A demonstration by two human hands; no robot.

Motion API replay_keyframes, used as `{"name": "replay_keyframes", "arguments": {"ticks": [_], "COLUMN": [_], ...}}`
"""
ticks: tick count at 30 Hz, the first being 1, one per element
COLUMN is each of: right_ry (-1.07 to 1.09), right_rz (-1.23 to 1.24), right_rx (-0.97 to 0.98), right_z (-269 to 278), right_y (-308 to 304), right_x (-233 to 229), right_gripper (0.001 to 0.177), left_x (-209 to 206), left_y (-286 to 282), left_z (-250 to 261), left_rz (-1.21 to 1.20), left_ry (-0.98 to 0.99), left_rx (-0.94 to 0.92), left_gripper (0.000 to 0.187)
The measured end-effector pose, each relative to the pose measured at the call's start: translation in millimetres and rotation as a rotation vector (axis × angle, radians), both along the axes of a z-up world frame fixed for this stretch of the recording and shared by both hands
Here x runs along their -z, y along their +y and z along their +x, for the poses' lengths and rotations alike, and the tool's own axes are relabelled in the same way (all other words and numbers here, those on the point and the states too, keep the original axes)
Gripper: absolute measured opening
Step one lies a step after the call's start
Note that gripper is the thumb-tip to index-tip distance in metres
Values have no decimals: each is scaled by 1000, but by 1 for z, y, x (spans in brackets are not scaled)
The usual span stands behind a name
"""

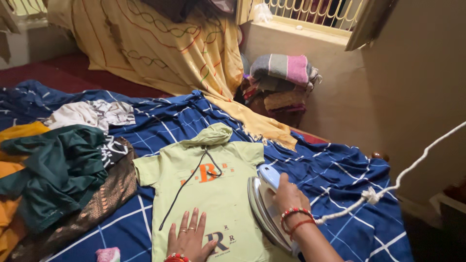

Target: The person irons a light green t-shirt on a bed using a steam iron. They smooth the fabric, iron the front and back, and flip the shirt to iron both sides.

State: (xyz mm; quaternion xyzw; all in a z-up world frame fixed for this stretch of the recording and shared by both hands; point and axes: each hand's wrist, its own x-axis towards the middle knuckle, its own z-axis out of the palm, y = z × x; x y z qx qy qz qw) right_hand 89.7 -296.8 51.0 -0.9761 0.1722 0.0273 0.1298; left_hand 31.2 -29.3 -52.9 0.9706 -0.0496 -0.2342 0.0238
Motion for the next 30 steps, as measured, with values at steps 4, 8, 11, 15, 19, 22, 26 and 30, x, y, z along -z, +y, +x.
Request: {"name": "replay_keyframes", "arguments": {"ticks": [4, 8, 11, 15, 19, 22, 26, 30], "right_ry": [19, 14, 15, 2, -22, -62, -107, -120], "right_rz": [-13, -3, 2, -5, -11, 0, -1, 66], "right_rx": [57, 100, 100, 90, 84, 79, 80, 79], "right_z": [-12, -18, -17, -11, 0, 11, 31, 43], "right_y": [-13, -21, -21, -20, -17, -17, -19, -26], "right_x": [8, 11, 12, 12, 8, 7, 10, 8], "right_gripper": [55, 55, 56, 55, 54, 52, 54, 54], "left_x": [19, 21, 16, 14, 17, 19, 16, 11], "left_y": [12, 9, 5, -1, -4, -4, -8, -12], "left_z": [4, 5, 4, 6, 10, 14, 17, 21], "left_rz": [-30, -28, 2, 8, 15, 13, 16, 17], "left_ry": [3, 80, 118, 137, 125, 111, 68, 66], "left_rx": [-12, -64, -45, -89, -107, -109, -122, -138], "left_gripper": [89, 86, 90, 88, 86, 86, 87, 88]}}
